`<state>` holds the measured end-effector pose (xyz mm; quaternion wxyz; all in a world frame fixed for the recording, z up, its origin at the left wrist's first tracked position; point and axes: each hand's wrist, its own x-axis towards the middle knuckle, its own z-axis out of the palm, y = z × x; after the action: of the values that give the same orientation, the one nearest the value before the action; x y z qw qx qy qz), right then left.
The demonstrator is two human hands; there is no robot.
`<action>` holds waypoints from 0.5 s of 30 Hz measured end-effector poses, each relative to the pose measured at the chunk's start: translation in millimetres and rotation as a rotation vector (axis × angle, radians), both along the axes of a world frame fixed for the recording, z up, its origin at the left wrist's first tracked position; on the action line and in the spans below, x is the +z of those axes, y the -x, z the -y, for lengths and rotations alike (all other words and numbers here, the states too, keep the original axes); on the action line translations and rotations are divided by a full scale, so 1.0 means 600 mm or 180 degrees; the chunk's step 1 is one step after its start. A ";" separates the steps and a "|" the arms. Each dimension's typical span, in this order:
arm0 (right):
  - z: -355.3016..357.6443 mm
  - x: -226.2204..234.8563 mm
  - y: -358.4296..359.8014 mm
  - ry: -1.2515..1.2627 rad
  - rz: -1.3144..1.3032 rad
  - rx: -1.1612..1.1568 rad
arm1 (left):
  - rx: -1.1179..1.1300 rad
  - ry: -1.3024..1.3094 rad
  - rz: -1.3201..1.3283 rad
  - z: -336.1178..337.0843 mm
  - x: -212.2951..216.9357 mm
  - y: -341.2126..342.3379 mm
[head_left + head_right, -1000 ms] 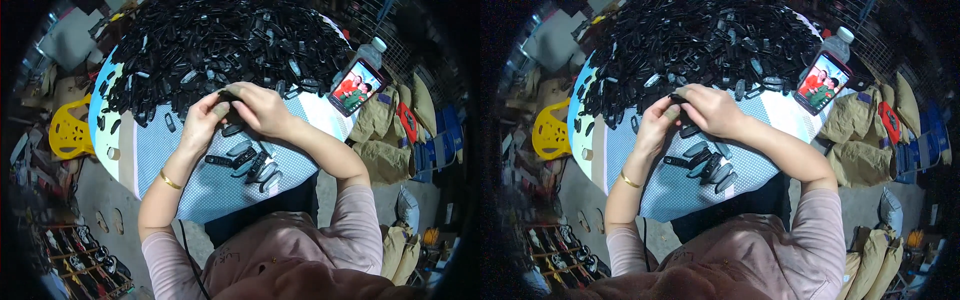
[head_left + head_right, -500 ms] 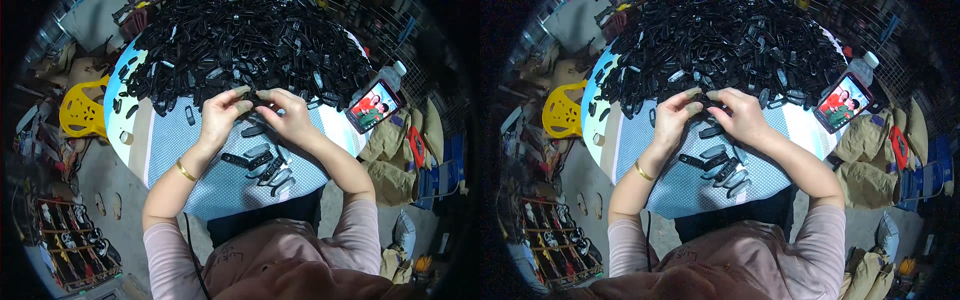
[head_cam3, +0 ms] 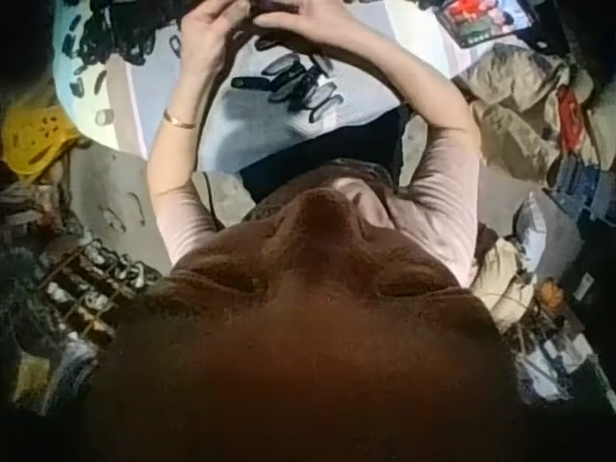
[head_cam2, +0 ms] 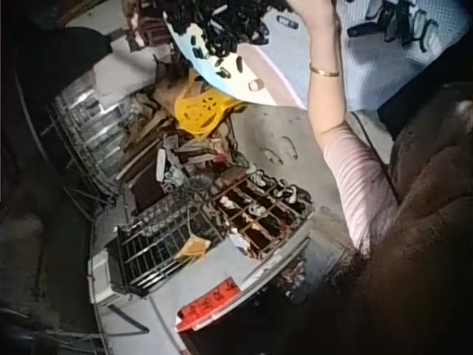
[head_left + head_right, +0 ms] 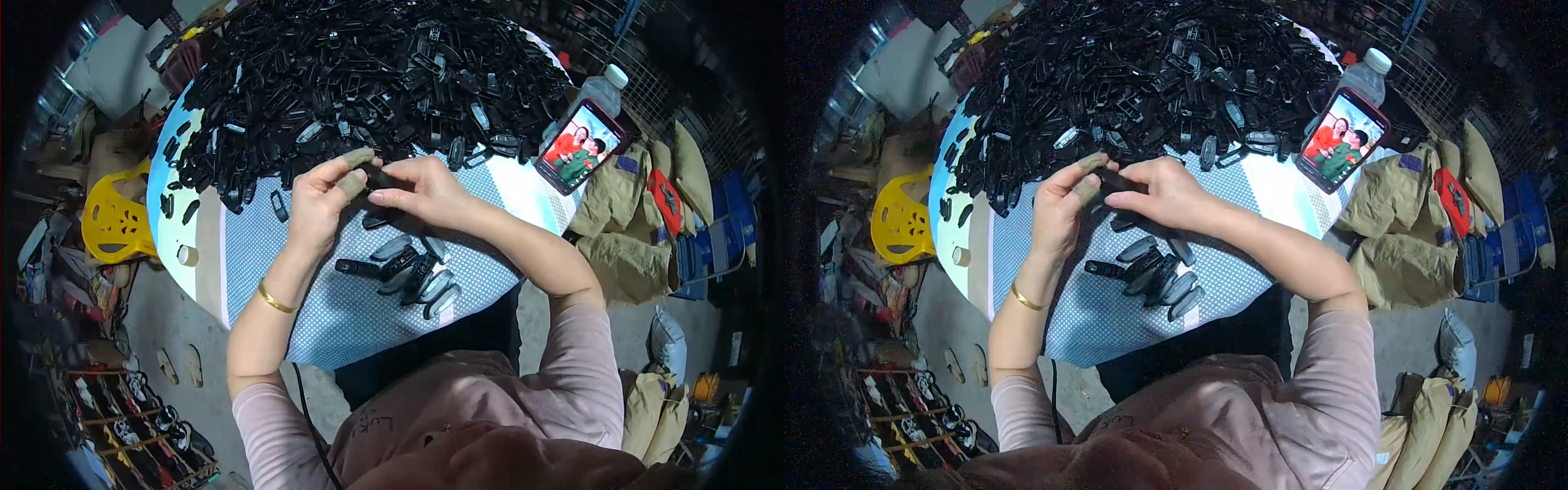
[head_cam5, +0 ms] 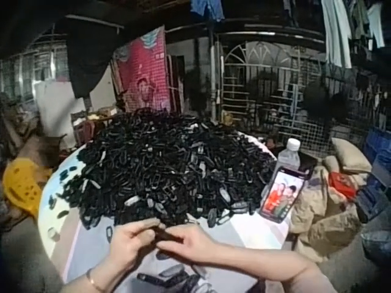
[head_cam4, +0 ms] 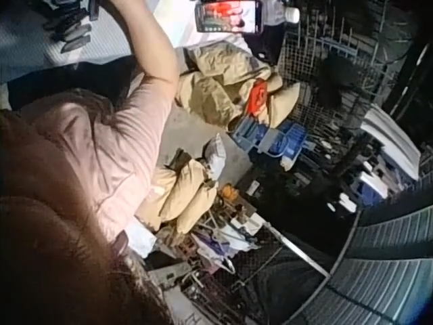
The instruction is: The recorder is sorting and inspecting a large quantity of small black plastic hardware components on a round table.
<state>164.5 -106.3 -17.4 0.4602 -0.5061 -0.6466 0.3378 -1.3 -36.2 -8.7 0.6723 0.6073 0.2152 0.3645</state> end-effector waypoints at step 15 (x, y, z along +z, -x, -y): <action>-0.034 -0.017 -0.057 -0.1147 0.1995 -0.0640 | -0.0757 -0.1126 -0.2217 -0.018 0.026 0.021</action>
<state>198.5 -86.1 -27.5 0.3524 -0.5567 -0.7522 0.0004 -14.0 -25.3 7.0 0.4819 0.8213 0.2923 0.0882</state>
